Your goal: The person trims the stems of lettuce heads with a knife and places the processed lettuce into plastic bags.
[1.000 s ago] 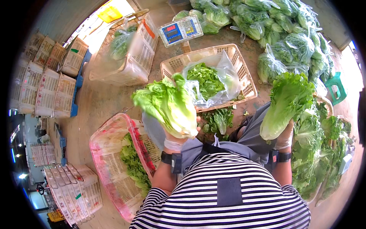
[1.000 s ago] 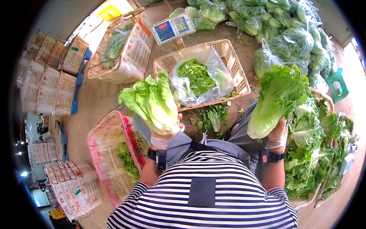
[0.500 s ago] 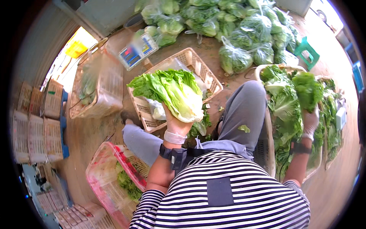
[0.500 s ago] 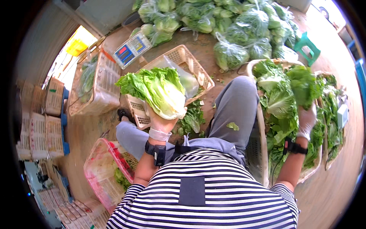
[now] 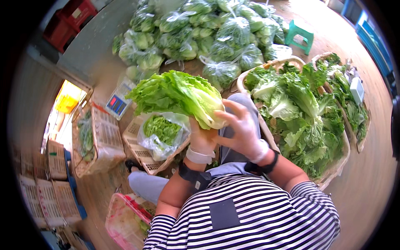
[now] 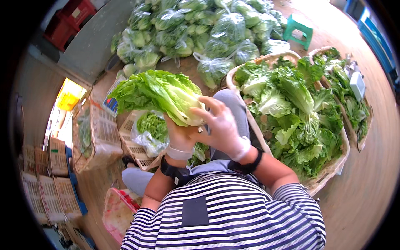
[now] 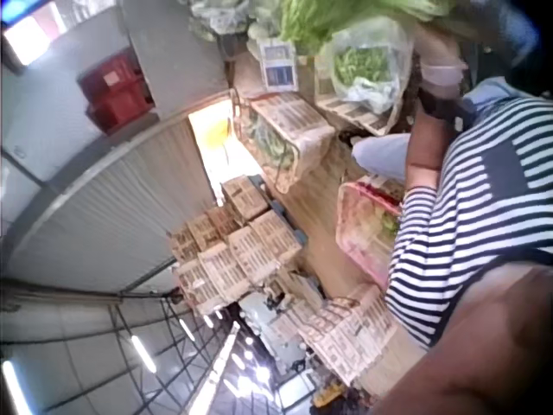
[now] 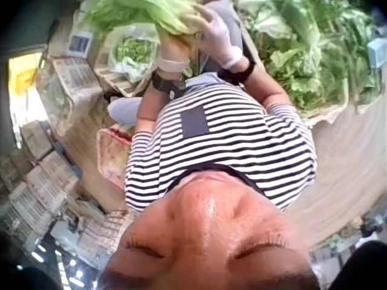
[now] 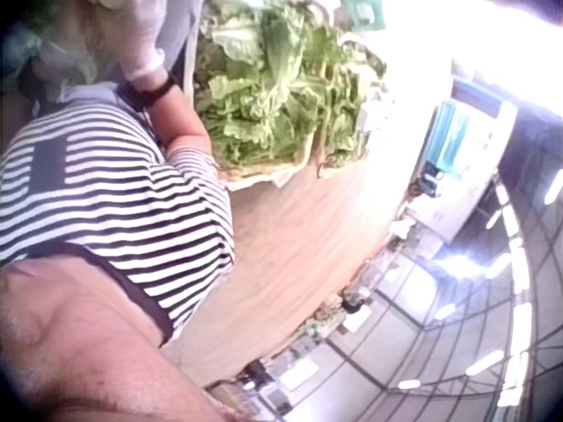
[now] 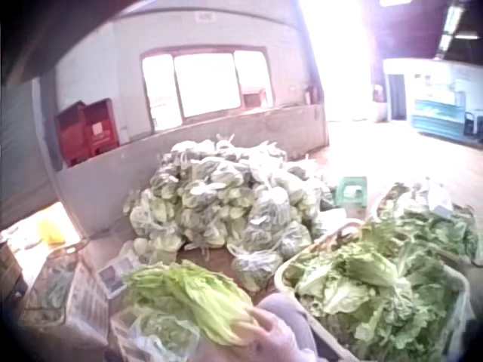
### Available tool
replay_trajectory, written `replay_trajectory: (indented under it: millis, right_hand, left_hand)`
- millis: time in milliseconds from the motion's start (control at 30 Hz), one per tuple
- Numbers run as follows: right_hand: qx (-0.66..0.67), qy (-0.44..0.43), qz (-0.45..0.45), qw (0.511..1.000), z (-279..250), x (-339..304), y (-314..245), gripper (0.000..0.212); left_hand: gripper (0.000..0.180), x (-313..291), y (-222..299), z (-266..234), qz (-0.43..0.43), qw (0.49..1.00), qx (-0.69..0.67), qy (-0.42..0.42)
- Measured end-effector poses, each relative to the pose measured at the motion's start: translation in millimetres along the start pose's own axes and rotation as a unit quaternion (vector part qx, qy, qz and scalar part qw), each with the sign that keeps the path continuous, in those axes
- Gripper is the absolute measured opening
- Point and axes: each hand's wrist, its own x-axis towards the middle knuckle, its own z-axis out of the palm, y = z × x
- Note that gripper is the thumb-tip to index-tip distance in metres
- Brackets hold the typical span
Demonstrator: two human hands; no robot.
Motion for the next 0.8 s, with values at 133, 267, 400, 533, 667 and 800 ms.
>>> replay_trajectory:
  millis: [133, 267, 400, 533, 667, 800]
  right_hand:
    - [0.139, 0.134, 0.054, 0.98, 12.7, -9.4, 32.9, 0.03]
    - [0.257, 0.192, 0.067, 0.945, -5.1, -15.2, 31.6, 0.025]
    - [0.485, 0.192, 0.217, 0.825, -22.6, -45.0, 30.8, 0.021]
    - [0.669, 0.242, 0.17, 0.681, -53.8, -56.7, 37.4, 0.041]
    - [0.696, 0.415, 0.184, 0.556, -110.4, -45.1, 35.1, 0.053]
    - [0.337, 0.264, 0.337, 0.838, -76.1, -52.2, 47.0, 0.019]
  left_hand:
    - [0.08, 10.7, -10.3, 32.0, 0.057, 0.995, -0.003, -0.078]
    - [0.079, 20.6, -24.9, 42.9, 0.037, 0.986, -0.074, -0.145]
    - [0.068, 48.7, -48.1, 63.2, -0.057, 0.992, -0.028, -0.105]
    - [0.068, 64.1, -71.5, 81.9, -0.128, 0.988, -0.061, -0.052]
    - [0.068, 65.3, -88.7, 83.8, -0.155, 0.981, -0.08, -0.09]
    - [0.07, 61.2, -105.8, 77.6, -0.133, 0.987, -0.034, -0.08]
